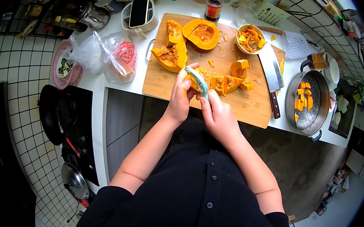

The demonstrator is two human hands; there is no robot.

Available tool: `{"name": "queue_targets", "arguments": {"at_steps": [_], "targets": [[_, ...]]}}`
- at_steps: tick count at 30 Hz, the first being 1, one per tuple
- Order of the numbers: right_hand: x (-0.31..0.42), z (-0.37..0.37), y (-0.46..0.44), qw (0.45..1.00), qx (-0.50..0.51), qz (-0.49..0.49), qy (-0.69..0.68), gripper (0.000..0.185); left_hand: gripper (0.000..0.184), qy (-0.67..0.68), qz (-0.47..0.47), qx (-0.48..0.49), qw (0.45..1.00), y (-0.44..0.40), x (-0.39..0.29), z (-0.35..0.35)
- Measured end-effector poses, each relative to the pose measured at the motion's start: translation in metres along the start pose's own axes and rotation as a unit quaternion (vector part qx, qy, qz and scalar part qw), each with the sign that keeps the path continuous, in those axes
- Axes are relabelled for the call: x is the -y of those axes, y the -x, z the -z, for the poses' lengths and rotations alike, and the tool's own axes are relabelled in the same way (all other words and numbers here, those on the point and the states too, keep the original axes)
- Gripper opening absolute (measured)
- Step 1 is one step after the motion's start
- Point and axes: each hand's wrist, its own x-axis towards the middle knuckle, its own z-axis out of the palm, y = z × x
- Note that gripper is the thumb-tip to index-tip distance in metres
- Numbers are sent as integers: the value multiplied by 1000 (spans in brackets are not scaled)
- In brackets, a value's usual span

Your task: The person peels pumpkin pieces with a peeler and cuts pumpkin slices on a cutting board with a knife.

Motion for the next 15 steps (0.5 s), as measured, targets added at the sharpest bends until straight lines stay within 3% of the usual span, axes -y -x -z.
{"name": "queue_targets", "arguments": {"at_steps": [11,15], "targets": [[-2,-4,0,989,-45,58,126,19,53,-74,16,24,997,9,-7,2],[-5,-5,0,984,-61,72,154,19,48,-53,-17,11,998,9,4,2]]}}
